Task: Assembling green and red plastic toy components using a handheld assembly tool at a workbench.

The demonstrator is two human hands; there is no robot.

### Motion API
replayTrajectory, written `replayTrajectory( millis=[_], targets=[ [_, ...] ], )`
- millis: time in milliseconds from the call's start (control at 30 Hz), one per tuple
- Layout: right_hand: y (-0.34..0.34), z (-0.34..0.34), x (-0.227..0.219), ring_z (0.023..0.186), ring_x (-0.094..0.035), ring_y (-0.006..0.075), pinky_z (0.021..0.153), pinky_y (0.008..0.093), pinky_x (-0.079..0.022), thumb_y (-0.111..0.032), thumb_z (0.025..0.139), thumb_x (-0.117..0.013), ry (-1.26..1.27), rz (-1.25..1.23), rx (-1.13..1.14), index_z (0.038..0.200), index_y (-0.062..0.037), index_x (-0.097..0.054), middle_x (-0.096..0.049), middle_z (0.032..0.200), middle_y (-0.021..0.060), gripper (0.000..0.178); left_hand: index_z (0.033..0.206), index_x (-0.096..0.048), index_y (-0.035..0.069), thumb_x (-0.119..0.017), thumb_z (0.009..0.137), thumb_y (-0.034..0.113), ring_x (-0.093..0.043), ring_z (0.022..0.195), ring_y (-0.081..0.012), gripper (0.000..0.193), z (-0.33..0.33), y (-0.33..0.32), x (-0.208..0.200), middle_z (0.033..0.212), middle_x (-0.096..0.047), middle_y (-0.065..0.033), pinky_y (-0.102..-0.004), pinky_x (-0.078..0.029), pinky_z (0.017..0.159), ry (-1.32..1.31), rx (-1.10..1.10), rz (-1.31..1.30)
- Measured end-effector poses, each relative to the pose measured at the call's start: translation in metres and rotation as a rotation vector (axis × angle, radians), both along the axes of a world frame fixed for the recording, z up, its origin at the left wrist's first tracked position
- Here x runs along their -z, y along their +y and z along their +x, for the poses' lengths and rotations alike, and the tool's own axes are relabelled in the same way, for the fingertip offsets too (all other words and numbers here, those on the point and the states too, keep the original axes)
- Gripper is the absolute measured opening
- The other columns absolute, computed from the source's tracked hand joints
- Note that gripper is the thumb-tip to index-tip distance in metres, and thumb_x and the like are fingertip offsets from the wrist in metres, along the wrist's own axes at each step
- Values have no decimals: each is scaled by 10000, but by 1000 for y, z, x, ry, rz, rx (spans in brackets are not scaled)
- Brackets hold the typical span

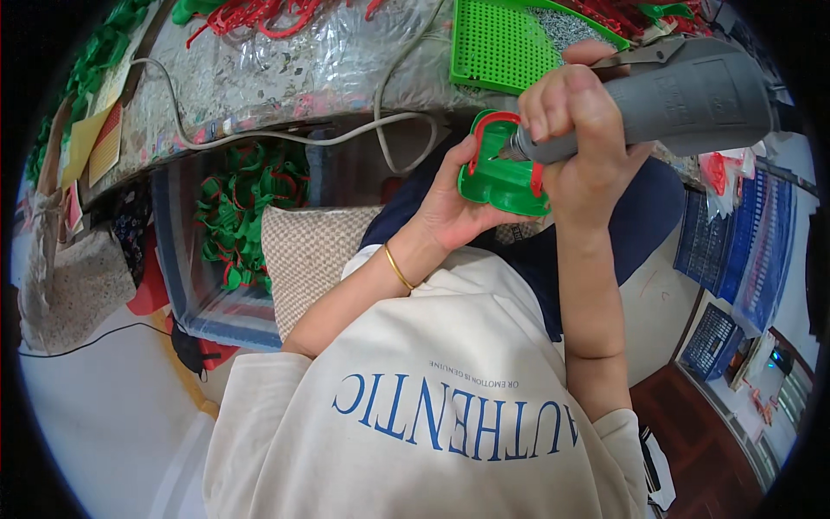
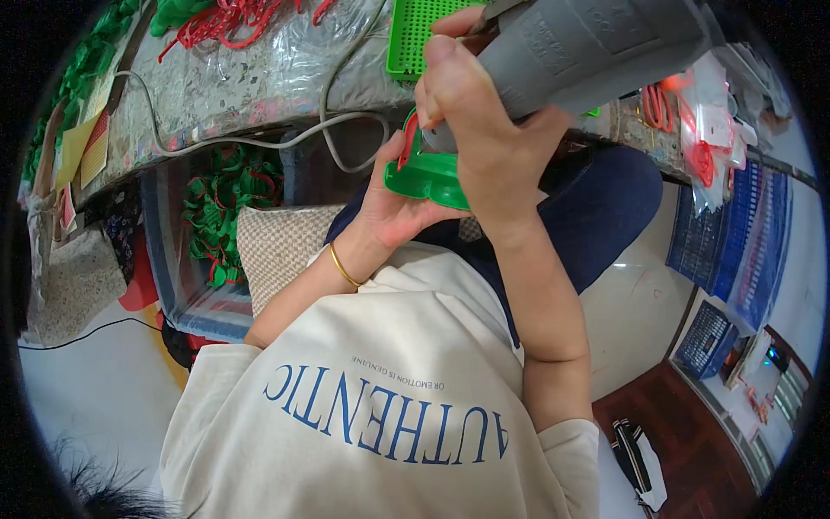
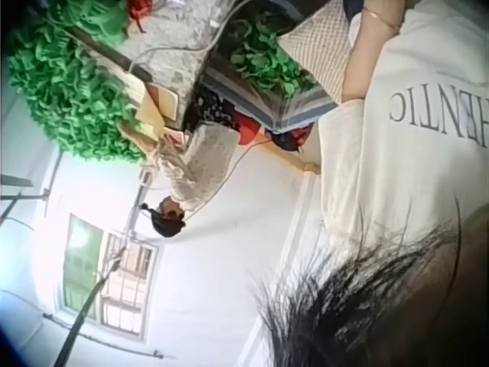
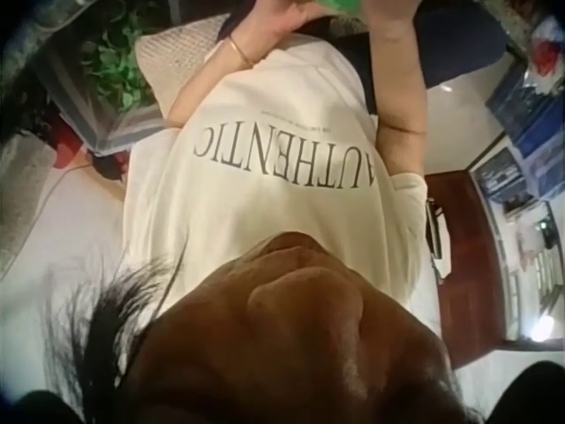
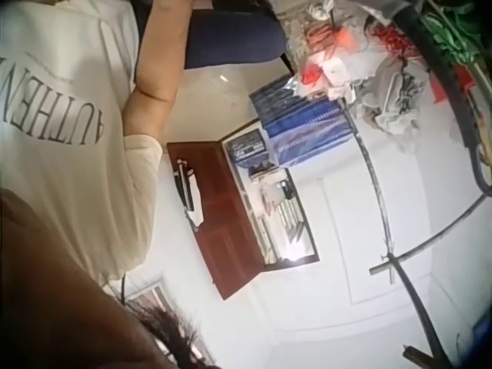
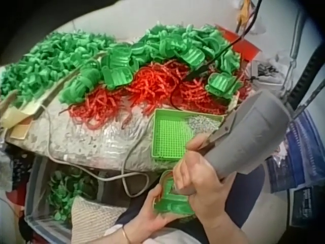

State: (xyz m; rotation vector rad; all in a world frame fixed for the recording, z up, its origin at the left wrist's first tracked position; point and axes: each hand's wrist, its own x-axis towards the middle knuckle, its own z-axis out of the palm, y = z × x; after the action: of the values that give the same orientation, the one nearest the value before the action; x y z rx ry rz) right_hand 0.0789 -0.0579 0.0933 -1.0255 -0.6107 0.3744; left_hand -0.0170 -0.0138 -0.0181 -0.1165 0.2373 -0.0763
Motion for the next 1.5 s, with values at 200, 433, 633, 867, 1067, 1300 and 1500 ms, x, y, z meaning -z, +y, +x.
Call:
replayTrajectory(
  millis=[200, 433, 633, 867, 1067, 1300, 1500],
  targets=[
    [2, -9, 1, 507, -429, 124, 523, 277, -393, -97, 864, -548, -13, 24, 7, 1029, 22, -511, -432, 602, 40, 207, 1342, -401, 108, -596, 853, 475, -503, 1189, -341, 642, -2, -1, 1, 1335, -460, -147, -590, -455, 920, -39, 22, -1],
    [3, -13, 5, 501, -431, 120, 519, 277, -397, -82, 864, -547, 5, 22, 10, 1024, 17, -515, -442, 597, 39, 191, 1342, -399, 105, -582, 859, 474, -505, 1191, -330, 635, -2, -2, -1, 1331, -465, -141, -576, -471, 904, -19, 21, 47],
    [2, -15, 6, 500, -425, 122, 517, 283, -390, -93, 870, -530, -25, 22, -7, 1005, 30, -507, -432, 593, 38, 183, 1339, -398, 108, -581, 861, 471, -511, 1183, -322, 628, -6, 0, -5, 1314, -476, -139, -569, -482, 889, -34, 18, 68],
    [3, -17, 8, 495, -418, 128, 517, 288, -386, -82, 867, -506, -45, 4, -13, 992, 43, -490, -426, 588, 41, 177, 1325, -411, 101, -582, 870, 445, -527, 1160, -322, 595, -9, 0, -5, 1299, -489, -141, -566, -487, 878, -20, 7, 40],
    [3, -22, 11, 492, -409, 124, 513, 294, -383, -81, 860, -503, -149, -125, 42, 995, 38, -482, -424, 591, 45, 181, 1309, -422, 80, -575, 883, 422, -550, 1132, -313, 567, -8, 2, 0, 1258, -523, -143, -563, -490, 878, 24, 8, -2],
    [0, -6, -15, 522, -388, 107, 548, 266, -346, -136, 891, -488, 7, -29, -55, 1107, 7, -458, -387, 610, 1, 261, 1342, -398, 65, -536, 913, 368, -542, 1155, -330, 544, -16, 17, -27, 1272, -524, -174, -524, -460, 935, -15, 11, 261],
    [-7, 54, -66, 569, -402, 98, 556, 251, -343, -137, 897, -546, -3, 38, -135, 1157, -12, -455, -407, 653, 7, 302, 1401, -356, 71, -587, 832, 478, -549, 1142, -351, 736, -102, 86, -17, 1328, -464, -265, -509, -430, 975, 30, -155, 530]
  ],
)
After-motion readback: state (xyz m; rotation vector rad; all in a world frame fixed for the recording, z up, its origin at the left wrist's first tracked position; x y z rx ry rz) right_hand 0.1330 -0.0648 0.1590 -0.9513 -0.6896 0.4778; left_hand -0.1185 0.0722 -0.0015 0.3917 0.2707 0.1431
